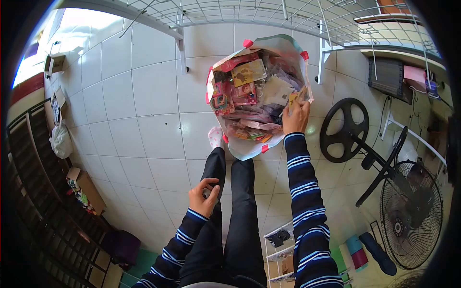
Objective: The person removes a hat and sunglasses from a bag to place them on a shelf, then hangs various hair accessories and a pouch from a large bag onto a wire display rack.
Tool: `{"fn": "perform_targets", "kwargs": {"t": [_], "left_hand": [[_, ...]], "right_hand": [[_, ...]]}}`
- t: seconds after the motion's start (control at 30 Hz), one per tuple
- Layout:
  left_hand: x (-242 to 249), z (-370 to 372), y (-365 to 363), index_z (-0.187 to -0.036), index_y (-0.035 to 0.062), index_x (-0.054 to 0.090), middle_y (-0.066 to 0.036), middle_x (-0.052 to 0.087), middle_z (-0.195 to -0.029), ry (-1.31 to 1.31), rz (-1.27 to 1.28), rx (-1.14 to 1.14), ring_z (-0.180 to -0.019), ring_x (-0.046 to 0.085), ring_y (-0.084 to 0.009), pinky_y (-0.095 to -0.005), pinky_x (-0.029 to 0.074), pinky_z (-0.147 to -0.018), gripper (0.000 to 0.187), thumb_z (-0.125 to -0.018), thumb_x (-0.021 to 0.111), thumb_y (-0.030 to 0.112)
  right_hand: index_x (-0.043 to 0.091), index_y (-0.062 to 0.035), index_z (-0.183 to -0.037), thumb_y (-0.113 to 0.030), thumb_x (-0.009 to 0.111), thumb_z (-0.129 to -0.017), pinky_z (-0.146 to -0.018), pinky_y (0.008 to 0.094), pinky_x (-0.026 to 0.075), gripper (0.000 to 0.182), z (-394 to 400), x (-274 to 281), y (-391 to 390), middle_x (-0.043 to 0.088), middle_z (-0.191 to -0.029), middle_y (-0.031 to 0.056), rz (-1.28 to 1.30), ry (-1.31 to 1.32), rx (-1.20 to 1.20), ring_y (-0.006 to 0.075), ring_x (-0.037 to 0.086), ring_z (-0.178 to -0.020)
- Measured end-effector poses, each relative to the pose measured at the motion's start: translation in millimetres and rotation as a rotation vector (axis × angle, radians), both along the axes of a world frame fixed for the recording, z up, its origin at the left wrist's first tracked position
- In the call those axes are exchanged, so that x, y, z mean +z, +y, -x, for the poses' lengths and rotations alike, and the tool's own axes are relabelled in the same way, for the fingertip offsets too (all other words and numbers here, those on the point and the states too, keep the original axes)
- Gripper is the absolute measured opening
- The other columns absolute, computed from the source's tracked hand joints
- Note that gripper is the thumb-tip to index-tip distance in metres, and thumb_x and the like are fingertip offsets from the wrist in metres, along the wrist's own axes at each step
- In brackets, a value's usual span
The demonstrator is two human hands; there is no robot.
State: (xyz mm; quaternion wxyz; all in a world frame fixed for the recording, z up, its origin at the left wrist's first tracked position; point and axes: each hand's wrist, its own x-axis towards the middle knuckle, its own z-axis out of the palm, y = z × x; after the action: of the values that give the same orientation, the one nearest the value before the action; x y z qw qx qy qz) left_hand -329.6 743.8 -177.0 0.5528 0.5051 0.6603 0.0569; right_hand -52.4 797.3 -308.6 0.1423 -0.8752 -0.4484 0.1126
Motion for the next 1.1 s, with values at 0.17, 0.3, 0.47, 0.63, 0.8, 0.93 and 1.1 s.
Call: {"fn": "perform_targets", "kwargs": {"t": [0.17, 0.3, 0.47, 0.63, 0.8, 0.93, 1.1], "left_hand": [[3, -7, 3, -0.081, 0.0024, 0.057, -0.005, 0.048, -0.049, 0.005, 0.041, 0.014, -0.044, 0.046, -0.0103, -0.0214, 0.036, -0.045, 0.014, -0.07, 0.056, 0.011], [3, -8, 7, -0.081, 0.0018, 0.057, -0.003, 0.046, -0.049, -0.02, 0.04, 0.004, -0.043, 0.045, -0.0086, -0.0202, 0.034, -0.043, 0.014, -0.07, 0.055, 0.011], [-3, -2, 3, -0.081, 0.0006, 0.056, -0.001, 0.045, -0.049, -0.028, 0.034, 0.022, -0.042, 0.044, -0.0066, -0.0182, 0.033, -0.042, 0.014, -0.071, 0.055, 0.01], [-11, 0, 8, -0.081, 0.0016, 0.057, -0.002, 0.047, -0.049, -0.038, -0.007, 0.018, -0.045, 0.046, -0.0073, -0.0189, 0.035, -0.045, 0.014, -0.07, 0.056, 0.011], [-25, -15, 27, -0.082, 0.0034, 0.058, -0.003, 0.052, -0.052, -0.086, -0.034, -0.013, -0.049, 0.051, -0.0109, -0.0221, 0.039, -0.049, 0.02, -0.067, 0.061, 0.016], [-49, -33, 41, -0.09, 0.0019, 0.055, -0.008, 0.059, -0.069, -0.261, -0.093, -0.05, -0.059, 0.056, -0.0132, -0.025, 0.043, -0.055, 0.035, -0.064, 0.065, 0.023], [-23, -62, 55, -0.092, 0.0002, 0.052, -0.007, 0.056, -0.078, -0.64, 0.457, 0.127, -0.058, 0.052, -0.0096, -0.02, 0.041, -0.047, 0.033, -0.069, 0.063, 0.021]], "right_hand": [[0.05, -0.004, -0.088, -0.011, 0.059, -0.063, -0.071, 0.0358, 0.04, 0.027, 32, -3, -5, 0.046, -0.087, 0.0138, 0.059, 0.272, 0.352, 0.0294, 0.047, -0.082], [0.042, -0.0068, -0.101, -0.006, 0.062, -0.06, -0.063, 0.0347, 0.043, 0.045, 26, -27, -23, 0.048, -0.091, 0.0152, 0.148, 0.243, 0.346, 0.0302, 0.051, -0.077], [0.055, -0.0009, -0.066, -0.004, 0.062, -0.061, -0.058, 0.0294, 0.043, 0.01, 14, -22, -37, 0.056, -0.065, 0.0075, 0.15, 0.573, 0.241, 0.023, 0.054, -0.062], [0.054, -0.0001, -0.072, -0.009, 0.059, -0.069, -0.061, 0.0216, 0.04, 0.01, 6, -8, -37, 0.057, -0.069, 0.0057, 0.023, 0.872, 0.079, 0.0123, 0.053, -0.062], [0.052, -0.0003, -0.082, -0.017, 0.049, -0.081, -0.058, 0.017, 0.039, 0.017, -10, 44, -20, 0.054, -0.071, -0.001, -0.015, 1.33, -0.109, 0.0038, 0.049, -0.063], [0.052, -0.0014, -0.083, -0.02, 0.046, -0.082, -0.058, 0.0158, 0.039, 0.02, -13, 72, -8, 0.054, -0.072, -0.001, 0.035, 1.611, -0.129, 0.0027, 0.049, -0.062], [0.052, -0.001, -0.083, -0.02, 0.046, -0.082, -0.058, 0.0166, 0.04, 0.02, -5, 93, 3, 0.055, -0.072, 0.0001, 0.079, 1.754, -0.058, 0.0042, 0.05, -0.062]]}}
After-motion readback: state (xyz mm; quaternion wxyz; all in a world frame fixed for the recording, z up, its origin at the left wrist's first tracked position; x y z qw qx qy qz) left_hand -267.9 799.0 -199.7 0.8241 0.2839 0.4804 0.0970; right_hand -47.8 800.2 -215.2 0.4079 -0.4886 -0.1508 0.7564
